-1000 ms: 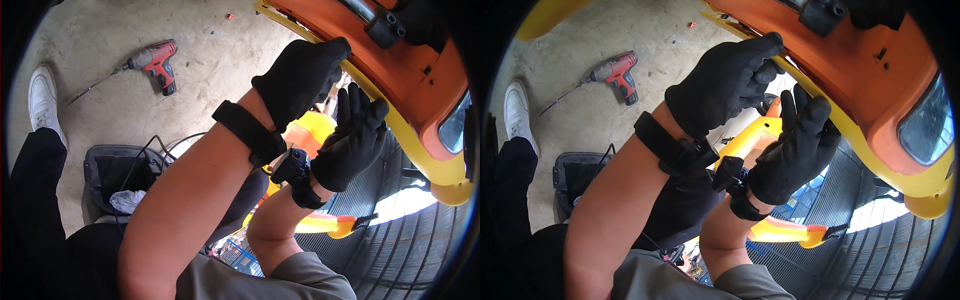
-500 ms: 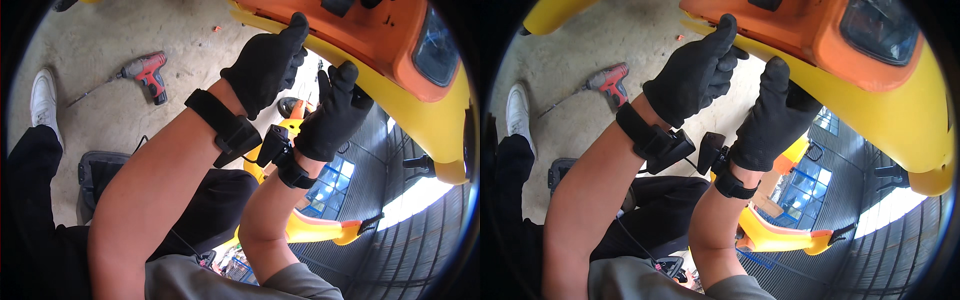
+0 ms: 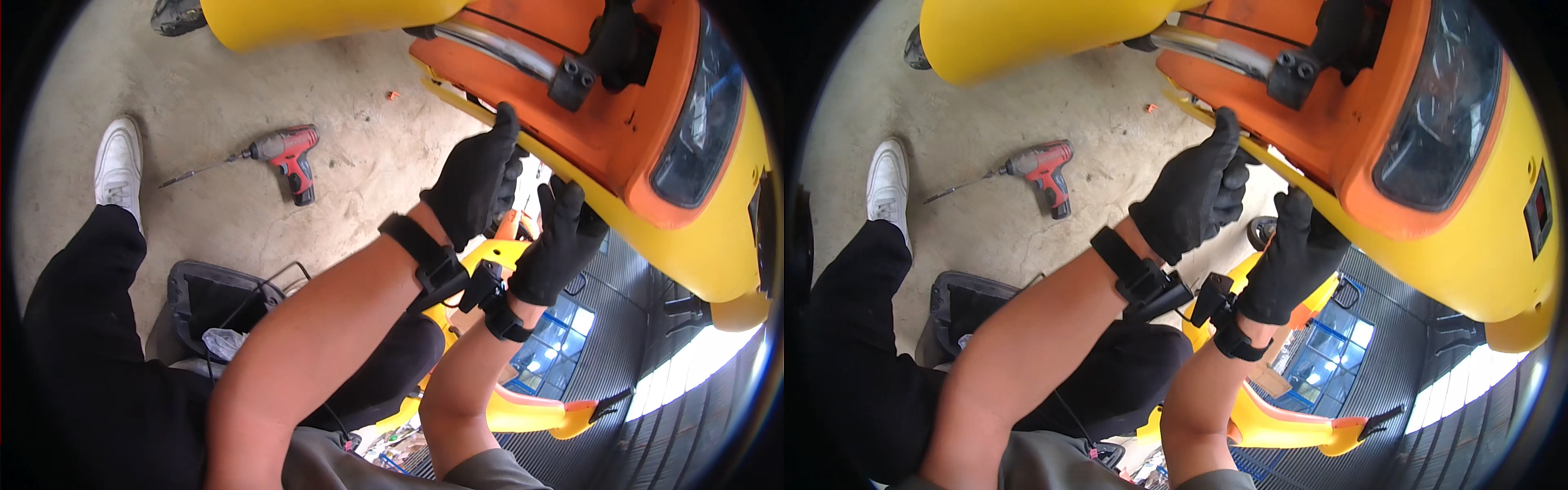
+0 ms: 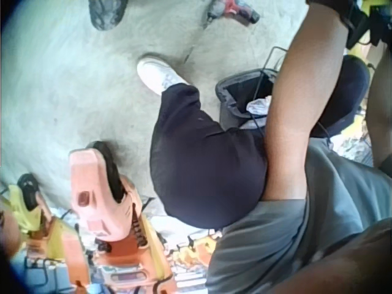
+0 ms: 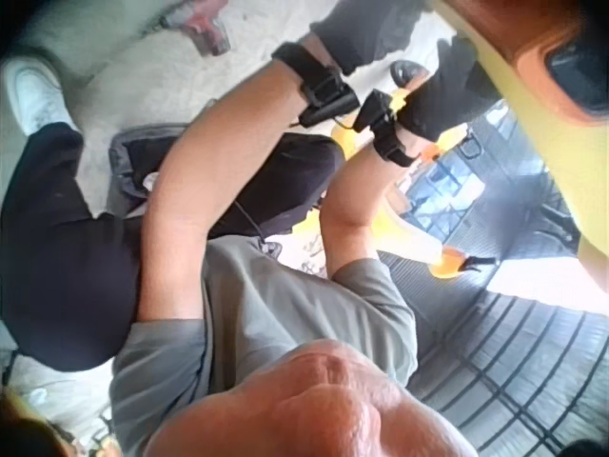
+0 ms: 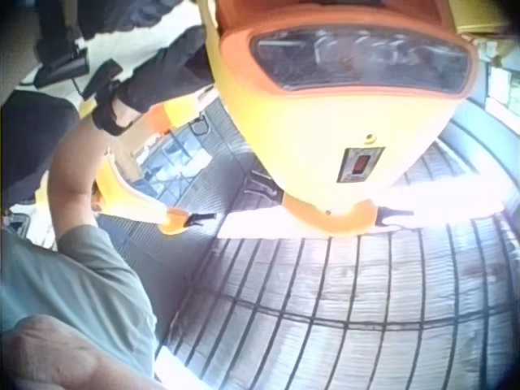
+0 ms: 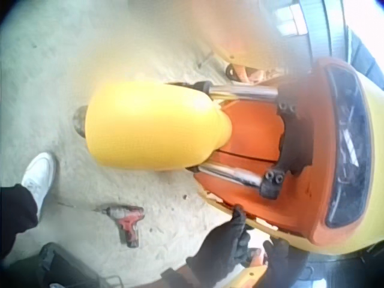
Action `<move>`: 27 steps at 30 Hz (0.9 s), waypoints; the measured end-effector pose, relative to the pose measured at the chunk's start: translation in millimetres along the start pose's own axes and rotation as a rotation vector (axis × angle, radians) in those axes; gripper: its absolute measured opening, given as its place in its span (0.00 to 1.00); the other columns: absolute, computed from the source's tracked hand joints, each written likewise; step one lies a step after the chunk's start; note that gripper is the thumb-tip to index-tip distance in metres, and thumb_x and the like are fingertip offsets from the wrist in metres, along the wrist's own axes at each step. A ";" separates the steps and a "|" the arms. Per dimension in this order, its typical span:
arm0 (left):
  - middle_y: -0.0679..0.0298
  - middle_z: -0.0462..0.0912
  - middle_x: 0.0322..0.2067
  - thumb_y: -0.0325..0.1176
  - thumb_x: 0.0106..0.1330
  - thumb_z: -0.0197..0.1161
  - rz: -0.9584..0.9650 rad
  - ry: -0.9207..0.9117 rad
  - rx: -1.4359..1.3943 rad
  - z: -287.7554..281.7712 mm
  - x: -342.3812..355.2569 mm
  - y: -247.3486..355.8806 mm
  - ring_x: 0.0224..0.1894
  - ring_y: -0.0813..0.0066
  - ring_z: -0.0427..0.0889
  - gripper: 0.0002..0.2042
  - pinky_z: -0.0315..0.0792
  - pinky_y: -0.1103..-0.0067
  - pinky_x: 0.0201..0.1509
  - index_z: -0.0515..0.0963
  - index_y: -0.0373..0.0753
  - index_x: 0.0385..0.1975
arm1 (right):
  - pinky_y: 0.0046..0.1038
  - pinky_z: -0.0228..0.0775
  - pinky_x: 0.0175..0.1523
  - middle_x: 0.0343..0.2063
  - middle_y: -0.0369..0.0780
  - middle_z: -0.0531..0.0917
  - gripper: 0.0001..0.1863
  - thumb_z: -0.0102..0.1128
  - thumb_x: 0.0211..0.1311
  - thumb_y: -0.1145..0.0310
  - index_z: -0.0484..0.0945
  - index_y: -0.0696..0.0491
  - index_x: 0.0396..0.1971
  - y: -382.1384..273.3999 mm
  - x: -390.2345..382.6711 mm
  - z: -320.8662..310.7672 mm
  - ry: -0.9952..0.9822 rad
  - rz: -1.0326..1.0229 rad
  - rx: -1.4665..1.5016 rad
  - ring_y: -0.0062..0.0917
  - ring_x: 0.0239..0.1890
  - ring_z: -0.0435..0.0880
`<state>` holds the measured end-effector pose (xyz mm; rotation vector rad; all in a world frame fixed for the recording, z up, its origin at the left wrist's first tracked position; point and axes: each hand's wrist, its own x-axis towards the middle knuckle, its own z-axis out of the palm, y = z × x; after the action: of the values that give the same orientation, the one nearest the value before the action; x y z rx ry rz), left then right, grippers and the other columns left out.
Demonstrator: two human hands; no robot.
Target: The person assembles or repairs the body panels of a yellow and orange electric scooter, using an electric screwdriver to secure fasteners on the underside and side panels.
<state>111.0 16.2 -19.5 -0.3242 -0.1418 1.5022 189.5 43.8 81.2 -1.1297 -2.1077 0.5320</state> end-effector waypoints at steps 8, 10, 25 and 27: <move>0.74 0.61 0.14 0.60 0.71 0.52 0.013 -0.021 -0.022 -10.4 1.6 9.0 0.14 0.82 0.59 0.25 0.57 0.85 0.19 0.67 0.46 0.19 | 0.21 0.76 0.42 0.40 0.41 0.83 0.17 0.65 0.63 0.76 0.74 0.62 0.50 4.2 -11.0 11.2 0.039 0.089 0.056 0.23 0.39 0.83; 0.73 0.62 0.14 0.58 0.72 0.52 0.013 -0.032 -0.029 -12.3 3.4 12.4 0.15 0.82 0.61 0.25 0.58 0.85 0.20 0.67 0.46 0.18 | 0.19 0.73 0.40 0.39 0.39 0.83 0.16 0.66 0.61 0.77 0.76 0.62 0.48 9.1 -10.2 16.8 0.042 0.047 0.024 0.20 0.36 0.81; 0.76 0.55 0.12 0.59 0.75 0.47 0.005 -0.041 0.049 -3.9 -1.7 17.6 0.11 0.85 0.52 0.25 0.48 0.86 0.14 0.61 0.50 0.19 | 0.29 0.79 0.54 0.46 0.46 0.83 0.16 0.60 0.63 0.81 0.73 0.66 0.50 14.0 -6.6 29.3 0.075 0.016 -0.146 0.31 0.47 0.84; 0.76 0.56 0.12 0.59 0.75 0.47 -0.004 -0.069 0.017 -4.2 -0.1 16.0 0.11 0.86 0.52 0.24 0.48 0.86 0.14 0.62 0.50 0.19 | 0.27 0.76 0.52 0.44 0.44 0.85 0.13 0.62 0.64 0.79 0.76 0.65 0.47 14.9 -6.2 30.5 0.102 -0.028 -0.243 0.28 0.44 0.84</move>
<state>96.9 16.1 -28.3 -0.2583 -0.1844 1.5109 178.2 45.5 48.6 -1.2314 -2.1366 0.2031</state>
